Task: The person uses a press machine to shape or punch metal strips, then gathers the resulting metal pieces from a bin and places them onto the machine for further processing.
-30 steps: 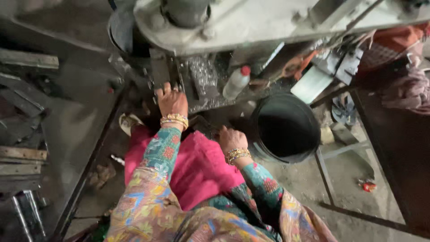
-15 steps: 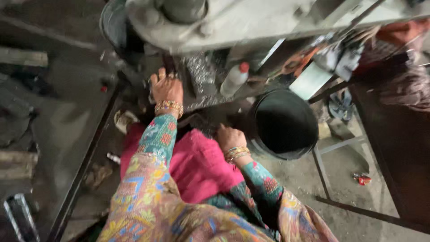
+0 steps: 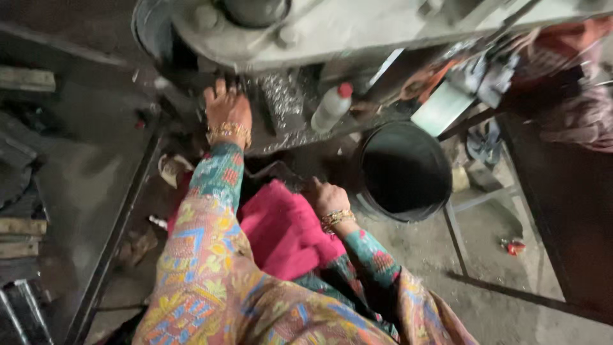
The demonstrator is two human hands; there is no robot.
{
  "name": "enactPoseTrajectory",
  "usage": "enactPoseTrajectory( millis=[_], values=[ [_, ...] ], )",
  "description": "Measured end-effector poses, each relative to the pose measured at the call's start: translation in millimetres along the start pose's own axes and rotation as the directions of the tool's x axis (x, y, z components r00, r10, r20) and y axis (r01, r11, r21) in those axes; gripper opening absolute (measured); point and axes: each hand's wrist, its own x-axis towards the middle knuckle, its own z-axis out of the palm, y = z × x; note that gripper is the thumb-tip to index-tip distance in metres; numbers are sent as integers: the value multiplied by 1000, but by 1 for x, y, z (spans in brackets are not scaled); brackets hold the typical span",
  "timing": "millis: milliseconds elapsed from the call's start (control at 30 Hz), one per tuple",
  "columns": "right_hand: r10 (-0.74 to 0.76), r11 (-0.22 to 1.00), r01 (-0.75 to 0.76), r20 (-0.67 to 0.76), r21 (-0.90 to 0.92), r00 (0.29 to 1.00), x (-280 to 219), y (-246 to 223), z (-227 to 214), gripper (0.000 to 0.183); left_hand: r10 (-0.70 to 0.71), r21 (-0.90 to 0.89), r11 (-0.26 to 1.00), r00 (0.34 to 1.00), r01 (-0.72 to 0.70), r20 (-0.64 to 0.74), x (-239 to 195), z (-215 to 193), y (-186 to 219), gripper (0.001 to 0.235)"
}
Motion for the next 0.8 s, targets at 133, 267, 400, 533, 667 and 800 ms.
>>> enactPoseTrajectory(
  millis=[133, 267, 400, 533, 667, 800],
  values=[
    [-71, 990, 61, -78, -126, 994, 21, -22, -45, 22, -16, -70, 997, 977, 31, 212, -12, -43, 17, 38],
    [-70, 995, 65, -59, -81, 996, 23, -34, -74, 32, -7, -99, 995, 983, 25, 183, -74, -77, 31, 77],
    [-104, 989, 96, -71, -112, 992, 17, -40, -85, 27, -111, -211, 961, 946, 180, 305, -68, -66, 20, 58],
    [-132, 984, 112, -143, -141, 981, 19, -46, -105, 18, -44, -71, 996, 974, 61, 223, -12, -29, -1, 59],
    [-200, 966, 151, -237, -211, 951, 21, -50, -112, 15, -25, -95, 994, 953, 57, 302, 16, -26, -4, 62],
    [-192, 970, 148, -236, -192, 953, 20, -50, -111, 18, 33, -88, 996, 917, 2, 397, -35, -46, 6, 66]
  ],
)
